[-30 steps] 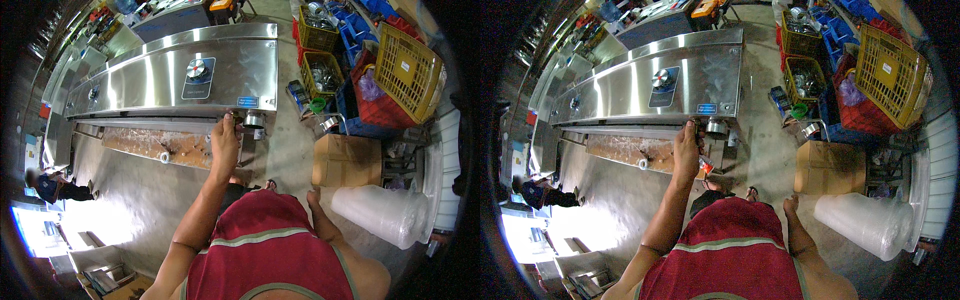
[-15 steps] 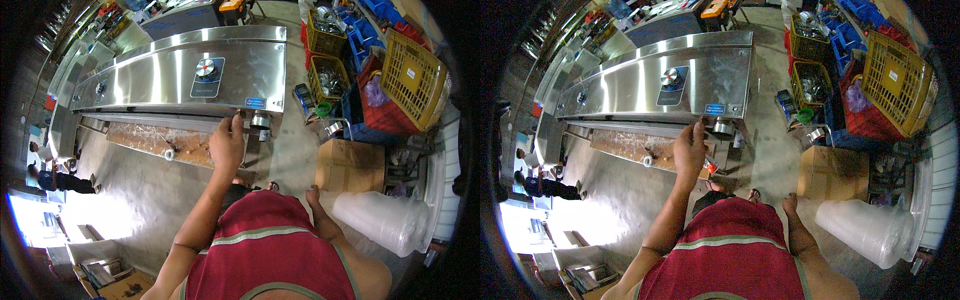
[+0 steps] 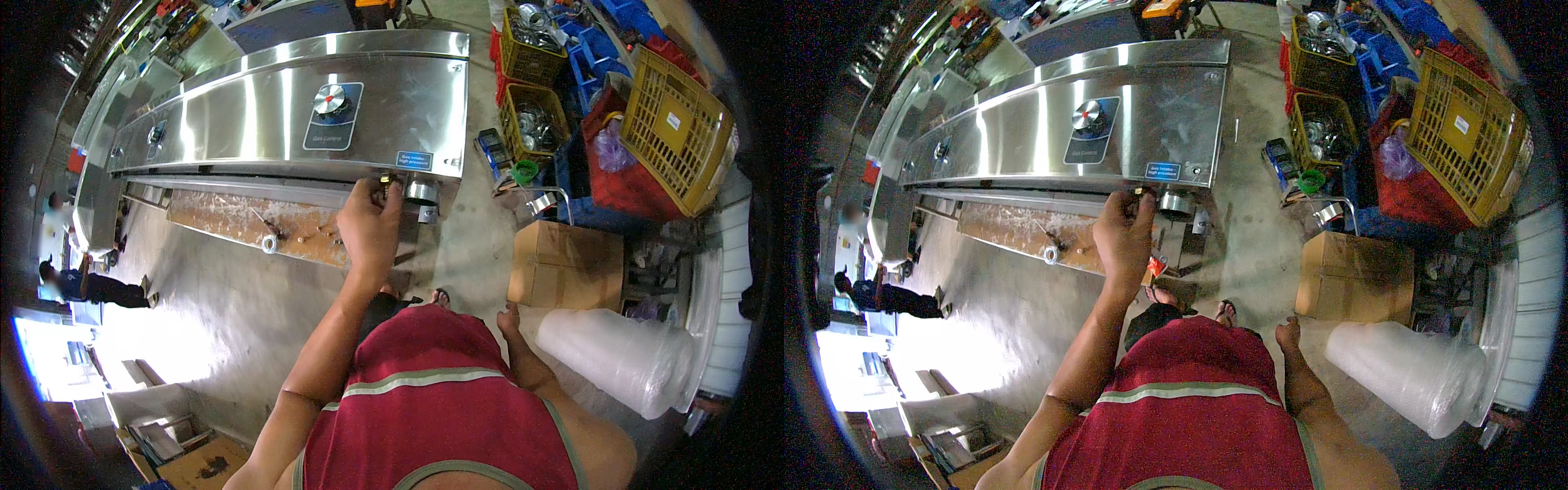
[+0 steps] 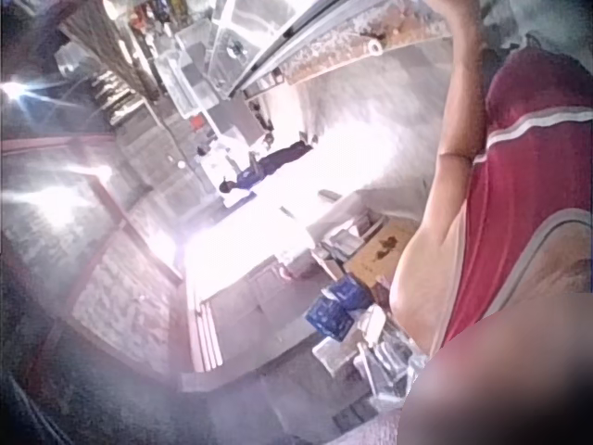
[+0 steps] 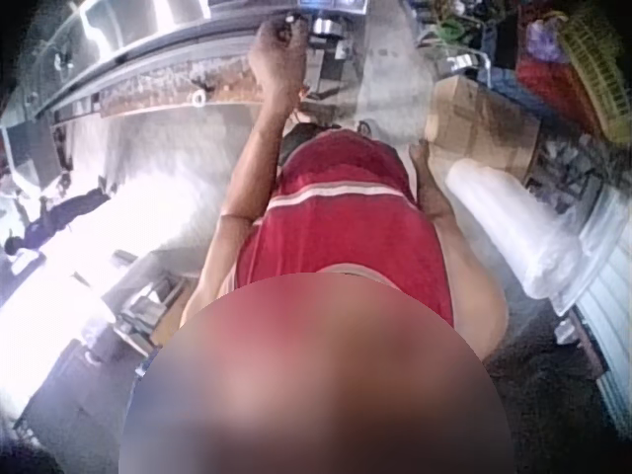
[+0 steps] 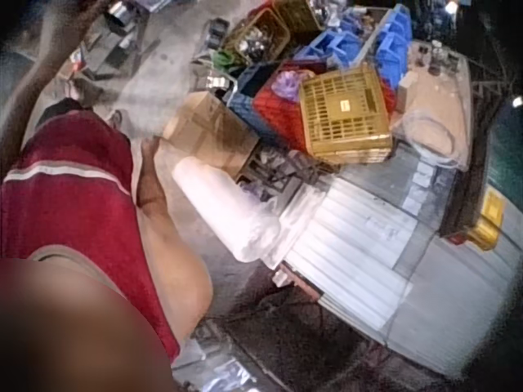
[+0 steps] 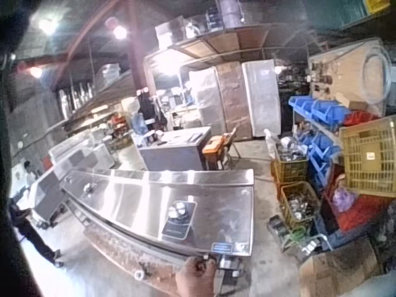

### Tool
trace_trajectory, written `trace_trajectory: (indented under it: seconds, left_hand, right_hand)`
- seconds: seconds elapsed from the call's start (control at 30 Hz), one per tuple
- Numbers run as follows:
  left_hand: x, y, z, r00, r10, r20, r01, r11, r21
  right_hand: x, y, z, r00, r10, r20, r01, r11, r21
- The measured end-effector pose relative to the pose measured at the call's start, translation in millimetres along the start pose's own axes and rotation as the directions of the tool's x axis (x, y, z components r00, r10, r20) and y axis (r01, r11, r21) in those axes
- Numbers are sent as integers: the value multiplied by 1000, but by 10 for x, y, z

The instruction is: The person applies sealant to a brass fitting, installs it on a stainless steel commercial unit, and tightens the connection with a wrench. They wipe the area and continue adjusting the fitting.

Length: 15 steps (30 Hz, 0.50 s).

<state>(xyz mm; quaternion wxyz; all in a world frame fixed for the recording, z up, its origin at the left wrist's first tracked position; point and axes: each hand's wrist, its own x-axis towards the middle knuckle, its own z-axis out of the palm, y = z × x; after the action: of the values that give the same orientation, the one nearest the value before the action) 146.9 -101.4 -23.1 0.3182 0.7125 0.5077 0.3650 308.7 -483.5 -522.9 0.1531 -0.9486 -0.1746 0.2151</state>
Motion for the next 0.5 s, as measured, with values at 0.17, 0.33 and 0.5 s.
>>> trace_trajectory:
  seconds: [0.17, 0.33, 0.5]
  left_hand:
    - [-22, -9, -48, 977, 212, -28, -200, 952, 234]
    - [41, -52, -71, 911, -263, 317, 359, 885, -298]
    - [88, -89, 37, 970, -141, 197, 168, 978, -124]
  right_hand:
    - [-82, 184, -94, 981, 64, 180, -70, 997, 25]
    - [-70, -22, -142, 992, 67, 102, -81, 987, 137]
    - [38, -416, -328, 981, 128, 146, -152, 974, 170]
